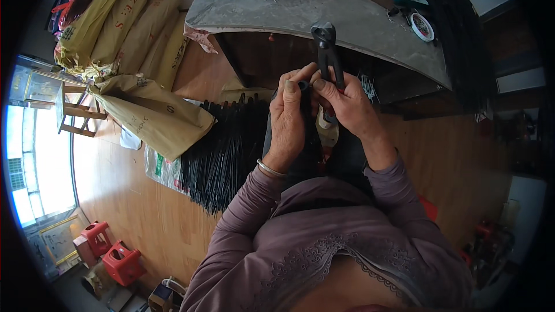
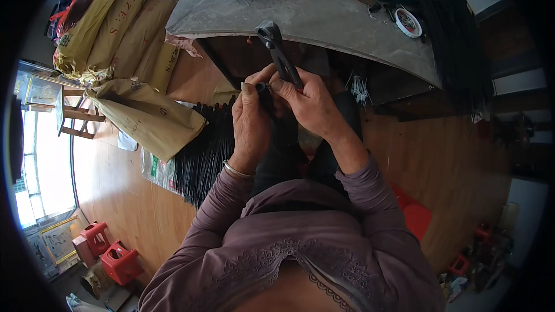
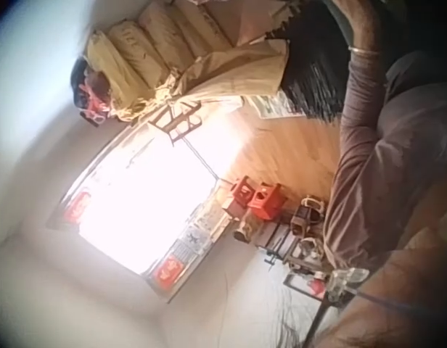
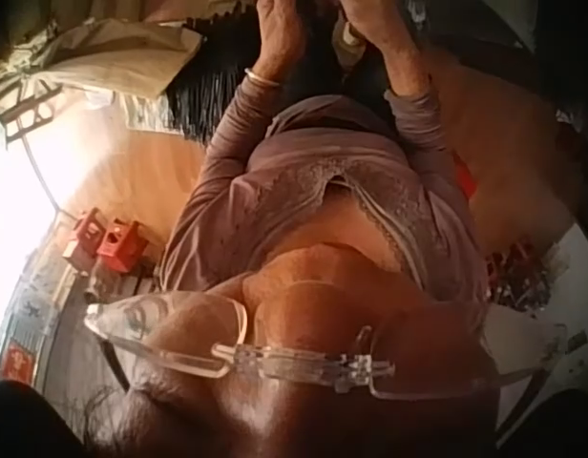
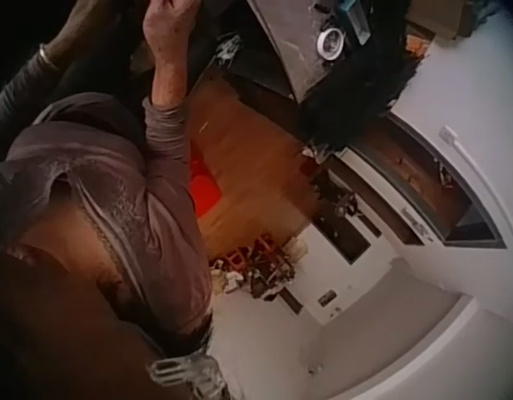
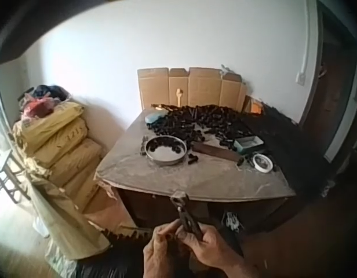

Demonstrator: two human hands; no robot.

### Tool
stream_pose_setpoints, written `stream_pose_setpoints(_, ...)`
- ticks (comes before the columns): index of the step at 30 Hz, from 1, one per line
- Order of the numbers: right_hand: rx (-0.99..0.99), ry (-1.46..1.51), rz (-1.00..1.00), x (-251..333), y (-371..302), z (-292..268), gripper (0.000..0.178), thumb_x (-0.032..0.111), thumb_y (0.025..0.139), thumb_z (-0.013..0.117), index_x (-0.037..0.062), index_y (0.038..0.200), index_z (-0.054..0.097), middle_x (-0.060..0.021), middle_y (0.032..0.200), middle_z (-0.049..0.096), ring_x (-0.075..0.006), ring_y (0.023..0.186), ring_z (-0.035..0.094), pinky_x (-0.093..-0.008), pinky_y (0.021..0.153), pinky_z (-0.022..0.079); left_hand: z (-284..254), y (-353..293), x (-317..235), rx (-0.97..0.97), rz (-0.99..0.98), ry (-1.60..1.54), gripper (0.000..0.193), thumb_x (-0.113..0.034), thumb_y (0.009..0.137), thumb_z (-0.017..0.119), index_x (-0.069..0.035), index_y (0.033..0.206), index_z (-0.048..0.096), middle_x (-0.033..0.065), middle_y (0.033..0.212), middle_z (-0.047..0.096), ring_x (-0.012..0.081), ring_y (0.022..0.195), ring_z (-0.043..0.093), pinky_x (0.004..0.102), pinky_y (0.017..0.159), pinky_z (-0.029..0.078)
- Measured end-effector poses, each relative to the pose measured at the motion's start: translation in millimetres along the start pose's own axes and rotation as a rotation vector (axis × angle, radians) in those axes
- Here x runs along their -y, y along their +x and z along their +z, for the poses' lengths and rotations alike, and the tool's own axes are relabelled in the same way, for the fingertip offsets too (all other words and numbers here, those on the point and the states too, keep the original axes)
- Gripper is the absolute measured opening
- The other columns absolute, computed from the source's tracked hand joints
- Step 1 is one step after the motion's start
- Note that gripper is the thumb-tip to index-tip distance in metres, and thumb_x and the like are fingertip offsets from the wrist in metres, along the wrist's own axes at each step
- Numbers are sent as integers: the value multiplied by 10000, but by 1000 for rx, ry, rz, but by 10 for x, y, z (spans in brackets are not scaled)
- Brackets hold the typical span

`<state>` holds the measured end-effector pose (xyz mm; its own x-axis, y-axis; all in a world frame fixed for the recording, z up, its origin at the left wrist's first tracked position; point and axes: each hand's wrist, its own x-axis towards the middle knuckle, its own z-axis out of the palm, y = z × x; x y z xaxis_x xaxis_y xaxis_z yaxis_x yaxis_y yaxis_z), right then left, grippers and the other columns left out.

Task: Manually thread small rods into connectors and use pliers to secure or adjust components at a workbench.

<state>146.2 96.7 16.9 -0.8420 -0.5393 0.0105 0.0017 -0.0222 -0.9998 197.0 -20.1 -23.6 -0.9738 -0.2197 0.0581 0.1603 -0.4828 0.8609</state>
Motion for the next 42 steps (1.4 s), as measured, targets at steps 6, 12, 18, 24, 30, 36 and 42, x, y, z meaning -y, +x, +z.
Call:
stream_pose_setpoints(6, 1, -10, 18, -32, 23, 10, 204, 260, 966, 556, 62, 936, 594, 42, 657, 508, -39, 560, 462, -198, 501, 358, -52, 30, 38, 10, 7, -8, 468, -385, 1033, 331, -22, 1242, 540, -10, 1036, 545, 35, 689, 442, 186, 616, 398)
stream_pose_setpoints(12, -47, -30, 49, -87, 56, 12, 201, 257, 965, 557, 63, 938, 602, 39, 671, 529, -42, 578, 475, -200, 514, 364, -61, 58, 58, -8, 41, 22, 455, -373, 1034, 337, -25, 1231, 553, 4, 1053, 528, 34, 694, 461, 188, 607, 399)
stream_pose_setpoints(18, -60, -22, 47, -110, 58, 8, 199, 253, 965, 557, 64, 939, 610, 39, 674, 532, -44, 592, 487, -197, 520, 366, -59, 56, 51, -11, 18, 33, 476, -377, 1037, 317, -17, 1245, 549, 5, 978, 532, 50, 695, 467, 202, 618, 406)
stream_pose_setpoints(24, -65, -31, 41, -104, 47, 6, 192, 252, 963, 562, 69, 941, 614, 45, 669, 529, -37, 583, 474, -195, 515, 361, -29, 53, 40, -19, 18, 64, 506, -398, 1036, 301, -15, 1266, 538, -3, 911, 545, 62, 689, 463, 211, 632, 406)
stream_pose_setpoints(30, -66, -26, 49, -73, 28, -3, 196, 253, 963, 562, 67, 930, 614, 48, 661, 523, -35, 576, 468, -197, 508, 357, -42, 51, 59, 0, 17, 41, 476, -380, 1036, 319, -18, 1246, 546, 4, 980, 533, 54, 703, 464, 203, 635, 410)
stream_pose_setpoints(36, -121, -42, 16, -98, 0, 53, 212, 260, 948, 588, 52, 916, 609, 47, 662, 520, -36, 582, 469, -201, 515, 368, -19, 27, 44, -2, 8, 19, 442, -364, 1034, 343, -22, 1214, 556, 13, 1026, 537, 44, 733, 476, 200, 650, 424)
stream_pose_setpoints(42, -258, -266, -61, -155, -26, 135, 225, 240, 929, 619, 16, 906, 614, 30, 687, 551, -47, 623, 501, -215, 547, 403, 0, 6, 20, -39, -2, -9, 440, -366, 1036, 332, -23, 1191, 560, 43, 1037, 597, 62, 869, 540, 213, 773, 457)
